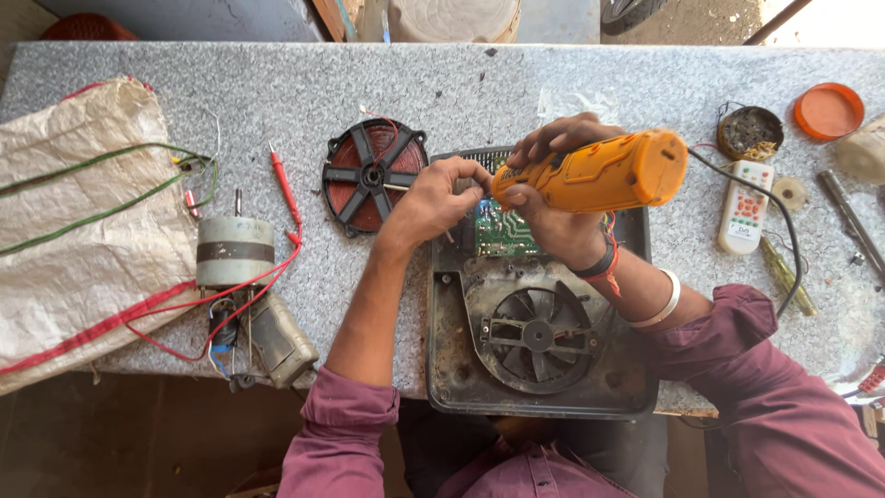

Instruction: The person uses a yellow heat gun to apply heat to a green circuit board inside a disassembled fan housing. They then switch to a soldering iron to reflow solder joints on the board. The person handles the circuit board, fan housing, heat gun, and soldering iron.

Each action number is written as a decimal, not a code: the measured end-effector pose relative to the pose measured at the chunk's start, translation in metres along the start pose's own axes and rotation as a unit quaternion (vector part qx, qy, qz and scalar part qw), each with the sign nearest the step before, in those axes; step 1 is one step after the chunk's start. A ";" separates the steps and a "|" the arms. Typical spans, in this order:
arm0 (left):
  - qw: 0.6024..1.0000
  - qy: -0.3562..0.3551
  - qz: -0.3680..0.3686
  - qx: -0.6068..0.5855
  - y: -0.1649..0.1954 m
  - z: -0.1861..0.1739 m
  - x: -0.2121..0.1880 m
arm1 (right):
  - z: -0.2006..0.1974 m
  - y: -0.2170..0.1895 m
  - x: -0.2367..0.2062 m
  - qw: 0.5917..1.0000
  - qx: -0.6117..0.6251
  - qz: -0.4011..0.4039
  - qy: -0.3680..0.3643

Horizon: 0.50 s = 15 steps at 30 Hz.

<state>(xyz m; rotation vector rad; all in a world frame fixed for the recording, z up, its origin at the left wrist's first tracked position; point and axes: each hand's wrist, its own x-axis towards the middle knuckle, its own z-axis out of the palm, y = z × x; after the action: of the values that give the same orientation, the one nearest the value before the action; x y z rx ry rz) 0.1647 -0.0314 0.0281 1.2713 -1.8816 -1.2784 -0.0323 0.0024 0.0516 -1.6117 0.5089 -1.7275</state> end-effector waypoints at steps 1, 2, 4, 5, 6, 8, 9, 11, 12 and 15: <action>1.000 -0.002 -0.002 0.000 0.001 0.000 0.000 | 0.000 0.000 0.001 1.000 -0.003 -0.004 -0.005; 1.000 -0.005 -0.004 -0.001 0.001 0.000 0.000 | -0.001 0.000 0.001 1.000 -0.007 -0.007 -0.009; 1.000 -0.014 -0.024 -0.009 0.002 -0.001 -0.001 | -0.002 -0.001 0.000 1.000 -0.002 -0.004 -0.004; 0.999 -0.020 -0.039 -0.016 0.003 -0.002 -0.001 | -0.002 -0.001 0.000 1.000 0.001 -0.003 -0.002; 0.998 -0.026 -0.055 -0.022 0.004 -0.003 -0.001 | -0.002 -0.001 0.000 1.000 0.010 -0.001 0.002; 0.999 -0.028 0.001 -0.015 0.005 -0.006 -0.001 | -0.001 -0.001 -0.001 1.000 0.030 0.003 0.010; 0.999 -0.030 0.029 -0.012 0.005 -0.007 -0.001 | -0.001 -0.001 -0.002 0.999 0.031 0.002 0.015; 0.994 -0.063 -0.064 -0.057 0.006 -0.010 -0.001 | 0.000 -0.001 -0.002 0.999 0.034 -0.002 0.024; 0.988 -0.079 -0.109 -0.078 0.006 -0.011 0.000 | 0.001 -0.001 -0.002 0.999 0.036 -0.004 0.027; 0.977 -0.132 -0.113 -0.124 0.006 -0.015 0.002 | 0.000 -0.003 -0.002 0.999 0.039 -0.004 0.030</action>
<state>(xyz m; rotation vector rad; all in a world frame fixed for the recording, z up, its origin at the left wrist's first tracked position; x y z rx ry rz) 0.1740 -0.0385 0.0400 1.2580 -1.7128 -1.8183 -0.0328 0.0060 0.0522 -1.5131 0.4573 -1.7847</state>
